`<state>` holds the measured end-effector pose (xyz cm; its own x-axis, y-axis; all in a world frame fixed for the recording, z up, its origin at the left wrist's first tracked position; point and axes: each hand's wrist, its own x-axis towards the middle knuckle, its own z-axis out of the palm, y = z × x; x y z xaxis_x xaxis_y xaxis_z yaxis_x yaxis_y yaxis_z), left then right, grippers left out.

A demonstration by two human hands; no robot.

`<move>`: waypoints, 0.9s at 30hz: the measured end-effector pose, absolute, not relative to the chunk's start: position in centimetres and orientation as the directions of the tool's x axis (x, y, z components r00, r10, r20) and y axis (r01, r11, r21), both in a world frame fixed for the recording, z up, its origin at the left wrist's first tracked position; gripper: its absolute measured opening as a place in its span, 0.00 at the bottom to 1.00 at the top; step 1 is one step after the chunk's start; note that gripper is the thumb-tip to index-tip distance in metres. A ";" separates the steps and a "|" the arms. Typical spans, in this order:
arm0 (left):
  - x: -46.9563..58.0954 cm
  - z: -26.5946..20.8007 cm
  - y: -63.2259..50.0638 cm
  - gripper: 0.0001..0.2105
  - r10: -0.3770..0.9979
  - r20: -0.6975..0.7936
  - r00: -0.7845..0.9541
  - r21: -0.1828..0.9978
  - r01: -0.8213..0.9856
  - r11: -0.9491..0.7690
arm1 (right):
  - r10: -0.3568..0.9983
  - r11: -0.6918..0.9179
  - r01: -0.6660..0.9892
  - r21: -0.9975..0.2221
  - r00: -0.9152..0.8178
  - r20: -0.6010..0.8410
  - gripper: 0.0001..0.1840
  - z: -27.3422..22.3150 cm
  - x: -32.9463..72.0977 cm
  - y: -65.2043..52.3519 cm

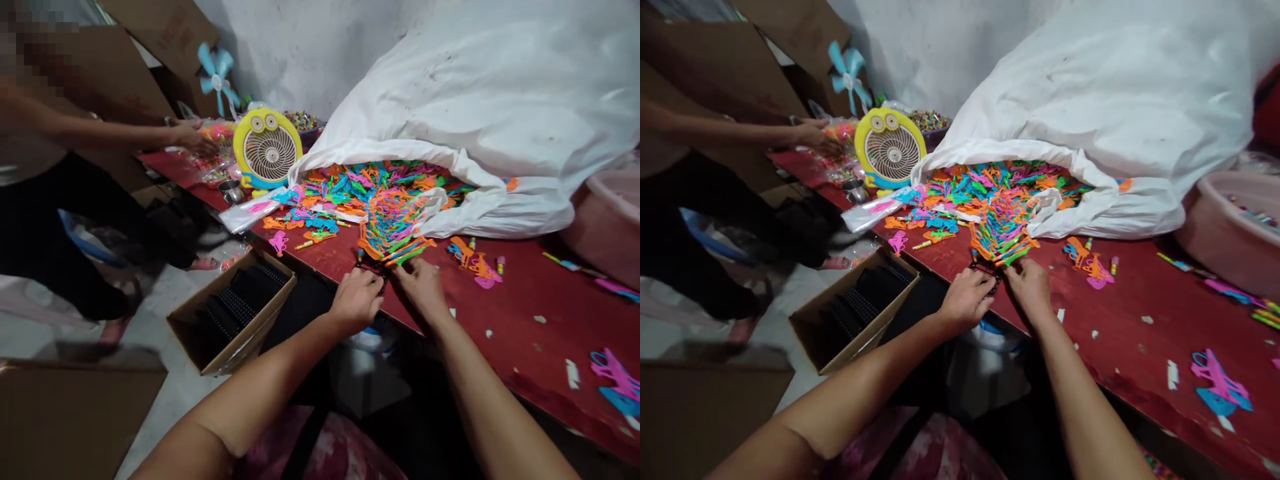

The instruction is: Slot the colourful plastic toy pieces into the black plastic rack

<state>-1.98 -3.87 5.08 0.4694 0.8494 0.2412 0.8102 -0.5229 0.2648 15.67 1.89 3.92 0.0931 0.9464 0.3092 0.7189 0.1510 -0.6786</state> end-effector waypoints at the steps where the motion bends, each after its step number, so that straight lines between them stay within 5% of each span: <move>1: -1.6 5.1 -4.0 0.15 0.848 0.237 0.474 0.257 0.812 -0.525 | 0.948 0.130 0.723 -0.678 0.110 0.298 0.19 3.9 15.9 1.9; 14: 1.0 4.5 -5.4 0.18 0.827 0.270 0.494 0.271 0.785 -0.557 | 0.930 -0.046 0.666 -0.745 0.301 0.211 0.19 3.5 17.5 0.7; 22: -0.1 4.4 -4.7 0.14 0.798 0.295 0.526 0.334 0.726 -0.602 | 0.921 0.063 0.410 -0.910 0.326 0.211 0.14 3.2 17.6 -0.3; 27: -1.3 2.9 -4.2 0.12 0.735 0.371 0.568 0.407 0.612 -0.678 | 0.910 -0.016 0.360 -0.933 0.393 0.137 0.18 2.9 18.3 -2.0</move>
<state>-1.26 -4.22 2.89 0.5677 0.7348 0.3712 0.6120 -0.6783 0.4067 18.26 -2.03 2.88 0.3926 0.9095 0.1365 0.3604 -0.0156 -0.9327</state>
